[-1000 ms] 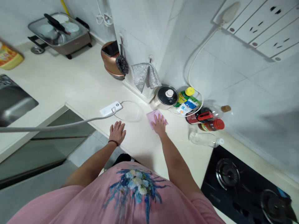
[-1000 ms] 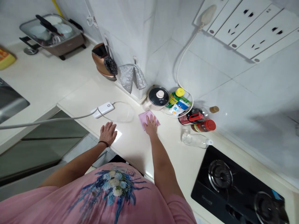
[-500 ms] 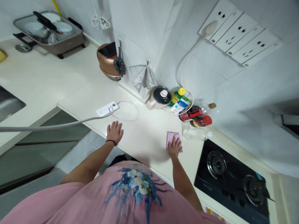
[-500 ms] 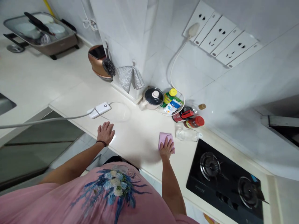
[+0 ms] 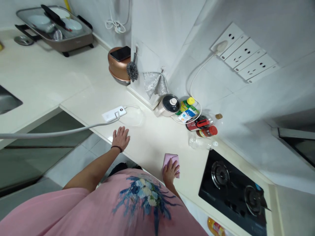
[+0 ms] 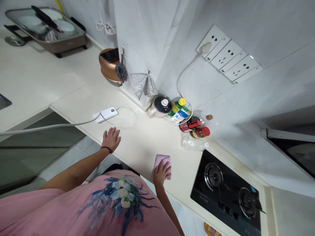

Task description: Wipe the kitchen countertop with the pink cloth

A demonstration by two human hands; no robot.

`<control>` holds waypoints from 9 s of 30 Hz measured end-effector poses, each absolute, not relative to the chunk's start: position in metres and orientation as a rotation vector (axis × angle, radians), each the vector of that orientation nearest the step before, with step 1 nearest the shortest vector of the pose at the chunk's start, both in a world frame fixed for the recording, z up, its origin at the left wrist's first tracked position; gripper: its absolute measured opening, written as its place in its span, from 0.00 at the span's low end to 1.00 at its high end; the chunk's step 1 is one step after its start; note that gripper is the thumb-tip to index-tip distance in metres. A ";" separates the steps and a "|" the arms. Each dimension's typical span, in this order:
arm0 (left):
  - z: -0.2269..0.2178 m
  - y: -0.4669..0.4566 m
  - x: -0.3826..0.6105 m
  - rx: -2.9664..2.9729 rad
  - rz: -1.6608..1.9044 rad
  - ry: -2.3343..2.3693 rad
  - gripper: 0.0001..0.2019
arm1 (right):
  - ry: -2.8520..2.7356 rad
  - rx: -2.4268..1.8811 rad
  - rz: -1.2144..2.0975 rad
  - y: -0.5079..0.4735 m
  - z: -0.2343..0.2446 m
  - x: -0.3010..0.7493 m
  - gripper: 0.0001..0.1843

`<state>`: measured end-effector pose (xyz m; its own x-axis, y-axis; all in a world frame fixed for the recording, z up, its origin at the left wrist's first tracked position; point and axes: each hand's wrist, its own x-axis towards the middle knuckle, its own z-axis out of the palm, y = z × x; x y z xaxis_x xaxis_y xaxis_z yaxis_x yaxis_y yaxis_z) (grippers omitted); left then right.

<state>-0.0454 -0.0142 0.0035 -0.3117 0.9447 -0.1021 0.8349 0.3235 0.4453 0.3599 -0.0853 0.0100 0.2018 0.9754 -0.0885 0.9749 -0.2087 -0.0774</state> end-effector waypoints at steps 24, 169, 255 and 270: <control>0.009 -0.015 -0.043 1.587 0.424 2.255 0.30 | -2.888 -1.939 0.479 0.088 0.030 0.206 0.37; 0.013 -0.014 -0.043 1.581 0.343 2.278 0.31 | -2.324 -2.361 0.373 0.106 0.020 0.243 0.36; 0.016 -0.016 -0.043 1.560 0.328 2.317 0.31 | -2.297 -2.364 0.173 0.103 0.016 0.365 0.35; 0.017 -0.016 -0.042 1.573 0.372 2.275 0.32 | -2.671 -2.072 0.347 -0.088 0.022 0.331 0.33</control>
<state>-0.0425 -0.0156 0.0166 -0.3231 0.9368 -0.1344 0.8454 0.3495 0.4040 0.3310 -0.0885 0.0225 -0.2361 0.9168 -0.3222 0.9687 0.2483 -0.0031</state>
